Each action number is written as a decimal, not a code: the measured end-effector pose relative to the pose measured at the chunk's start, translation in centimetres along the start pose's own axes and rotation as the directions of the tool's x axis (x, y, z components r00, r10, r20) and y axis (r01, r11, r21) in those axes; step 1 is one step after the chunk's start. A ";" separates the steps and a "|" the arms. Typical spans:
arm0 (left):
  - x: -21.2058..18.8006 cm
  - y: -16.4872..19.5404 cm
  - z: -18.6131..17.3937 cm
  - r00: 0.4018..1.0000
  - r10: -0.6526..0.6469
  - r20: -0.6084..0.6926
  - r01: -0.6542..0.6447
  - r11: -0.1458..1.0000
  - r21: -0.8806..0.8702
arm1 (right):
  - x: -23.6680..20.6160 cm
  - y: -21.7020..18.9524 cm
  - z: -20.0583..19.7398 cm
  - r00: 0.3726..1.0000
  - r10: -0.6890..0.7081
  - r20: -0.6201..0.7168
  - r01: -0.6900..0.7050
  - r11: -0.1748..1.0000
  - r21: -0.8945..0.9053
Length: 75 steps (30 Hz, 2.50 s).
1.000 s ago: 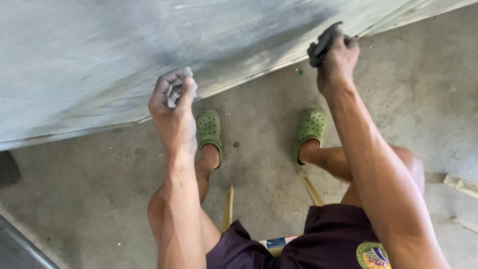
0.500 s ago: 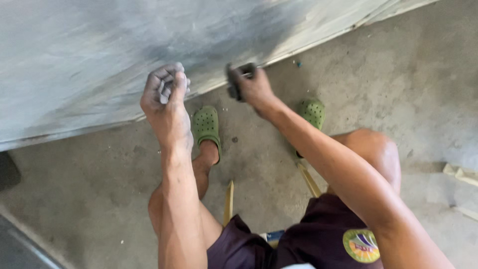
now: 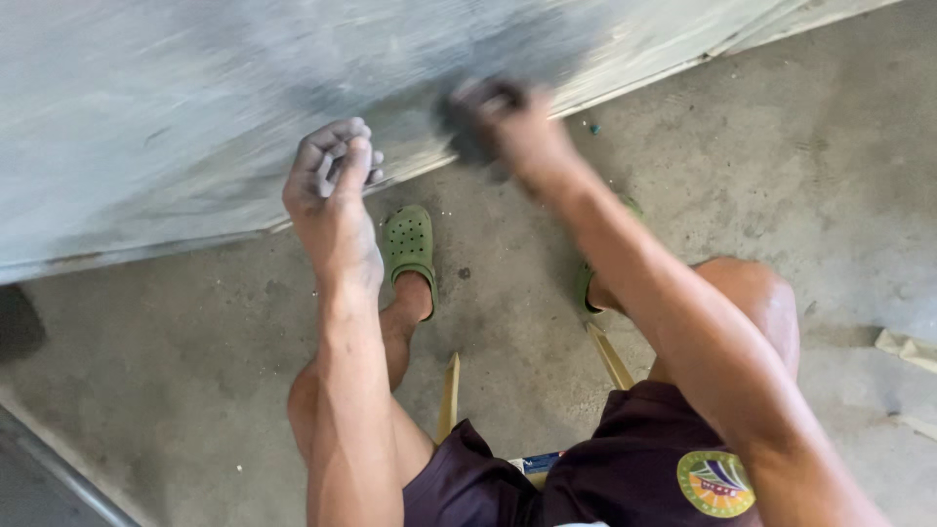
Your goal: The person sits on a stool in front of a large metal panel and scrubs its surface with a sanding sponge, working over different areas of the panel. They periodically stop to fold and reposition the sponge in their hands before resuming scrubbing.
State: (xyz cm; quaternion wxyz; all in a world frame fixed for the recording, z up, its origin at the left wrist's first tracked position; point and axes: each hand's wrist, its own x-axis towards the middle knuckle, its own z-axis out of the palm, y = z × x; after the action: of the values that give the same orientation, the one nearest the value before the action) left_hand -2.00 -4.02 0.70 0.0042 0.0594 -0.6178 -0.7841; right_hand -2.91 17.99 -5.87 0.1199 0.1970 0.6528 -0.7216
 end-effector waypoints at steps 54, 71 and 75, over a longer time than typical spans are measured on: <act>1.4 -1.1 0.1 0.958 -0.288 0.017 0.213 0.667 -0.714 | -0.1 -3.8 -6.7 0.886 -0.232 -0.402 0.398 0.825 0.401; 0.7 -0.8 1.6 0.937 -0.337 -0.092 0.171 0.673 -0.720 | -1.0 -4.3 -9.5 0.811 -0.269 -0.520 0.499 0.782 0.374; 0.3 -1.0 1.9 0.955 -0.292 -0.049 0.177 0.696 -0.696 | 0.1 -3.4 -6.4 0.789 -0.234 -0.569 0.522 0.744 0.417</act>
State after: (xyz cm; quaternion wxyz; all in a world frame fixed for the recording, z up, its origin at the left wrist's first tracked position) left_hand -2.44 -1.99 0.17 -0.0262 0.1931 -0.2703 -0.9428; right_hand -3.64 24.69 -3.32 -0.2626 0.2542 0.4500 -0.8148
